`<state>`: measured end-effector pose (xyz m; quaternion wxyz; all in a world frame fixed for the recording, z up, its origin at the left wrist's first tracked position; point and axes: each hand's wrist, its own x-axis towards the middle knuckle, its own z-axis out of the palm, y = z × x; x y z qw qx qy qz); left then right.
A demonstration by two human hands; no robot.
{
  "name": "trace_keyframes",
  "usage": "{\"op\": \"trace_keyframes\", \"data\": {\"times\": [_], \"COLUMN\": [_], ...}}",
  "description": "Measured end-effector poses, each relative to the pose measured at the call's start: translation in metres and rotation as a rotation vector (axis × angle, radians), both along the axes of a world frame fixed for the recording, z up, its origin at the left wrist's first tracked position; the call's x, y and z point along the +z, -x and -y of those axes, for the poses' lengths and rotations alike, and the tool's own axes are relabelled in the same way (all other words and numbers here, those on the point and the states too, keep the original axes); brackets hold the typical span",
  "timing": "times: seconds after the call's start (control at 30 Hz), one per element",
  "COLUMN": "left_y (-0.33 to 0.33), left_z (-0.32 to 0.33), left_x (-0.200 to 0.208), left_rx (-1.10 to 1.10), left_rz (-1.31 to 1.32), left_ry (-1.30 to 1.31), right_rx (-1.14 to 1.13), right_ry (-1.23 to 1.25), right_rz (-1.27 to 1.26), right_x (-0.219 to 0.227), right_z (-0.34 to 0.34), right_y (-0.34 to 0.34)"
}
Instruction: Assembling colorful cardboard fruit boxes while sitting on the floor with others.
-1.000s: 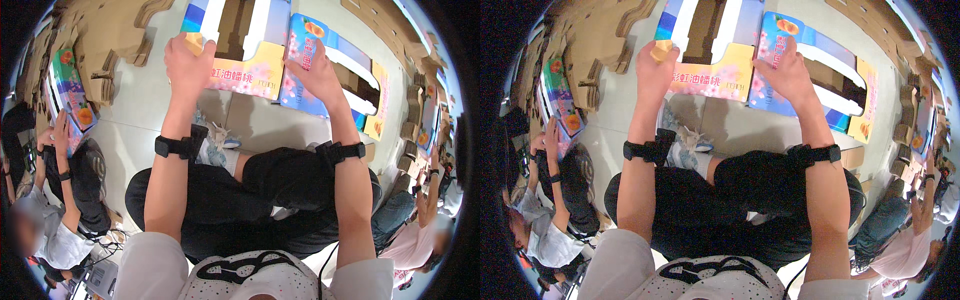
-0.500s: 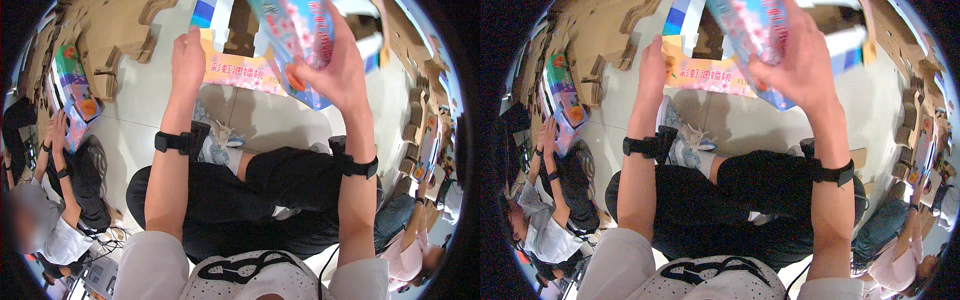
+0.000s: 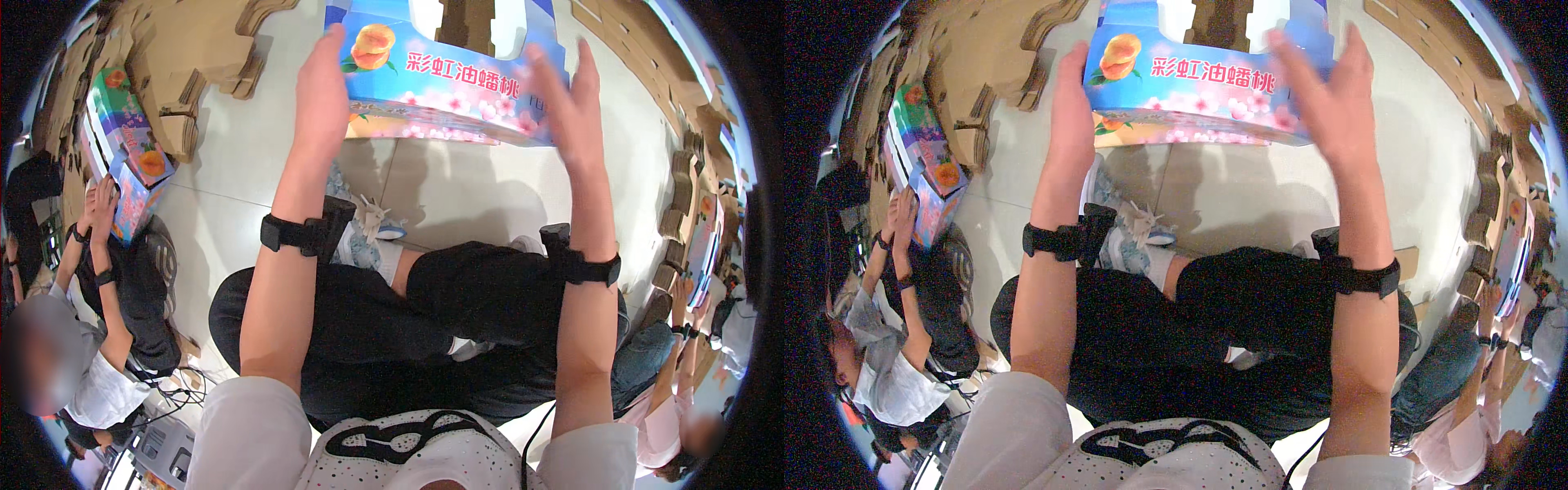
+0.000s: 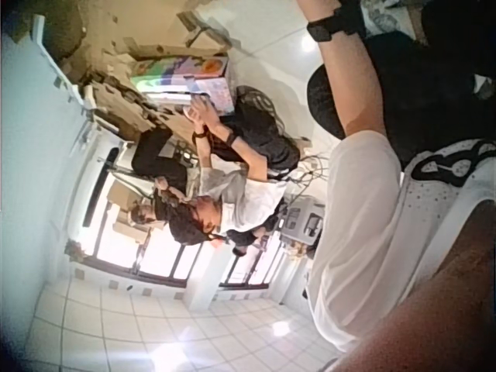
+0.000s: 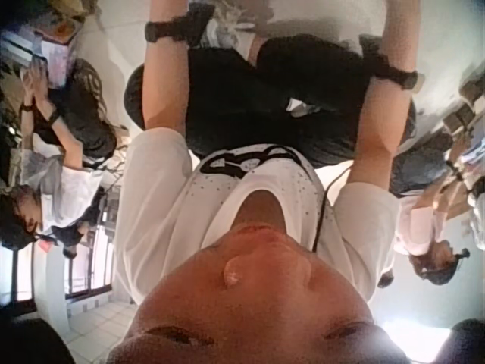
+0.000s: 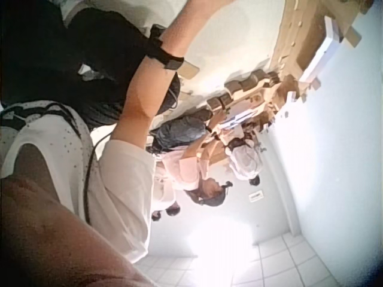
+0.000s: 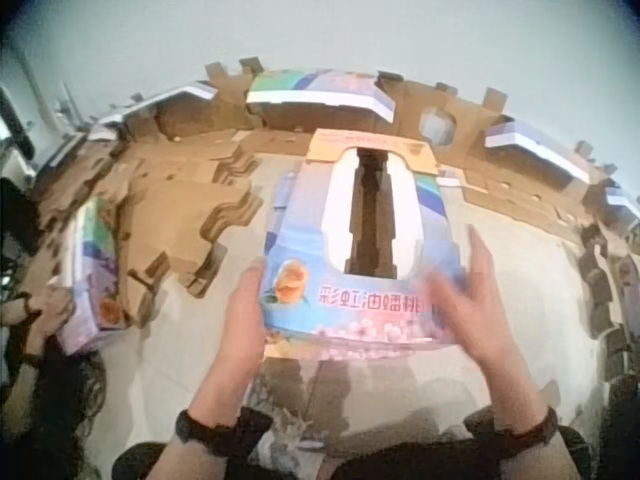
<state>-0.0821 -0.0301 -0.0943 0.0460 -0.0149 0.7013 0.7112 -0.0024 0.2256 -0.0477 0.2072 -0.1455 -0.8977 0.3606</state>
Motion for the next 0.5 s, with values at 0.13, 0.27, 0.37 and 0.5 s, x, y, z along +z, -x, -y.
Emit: {"op": "trace_keyframes", "data": {"times": [0.13, 0.27, 0.37, 0.5], "left_y": [-0.002, -0.002, 0.010, 0.015], "left_z": [0.005, 0.010, 0.034, 0.033], "left_x": [0.006, 0.024, 0.016, 0.005], "left_rx": [-0.069, -0.061, -0.059, -0.067], "left_rz": [0.076, 0.147, 0.253, 0.336], "left_ry": [-0.009, -0.190, -0.312, -0.166], "right_rx": [0.018, 0.103, 0.092, 0.156], "right_ry": [0.730, 0.749, 0.726, 0.741], "right_rz": [0.324, 0.285, 0.240, 0.153], "right_x": [-0.005, -0.013, -0.003, 0.019], "right_z": [-0.011, -0.012, -0.005, -0.010], "right_y": [-0.004, -0.006, -0.006, -0.007]}}
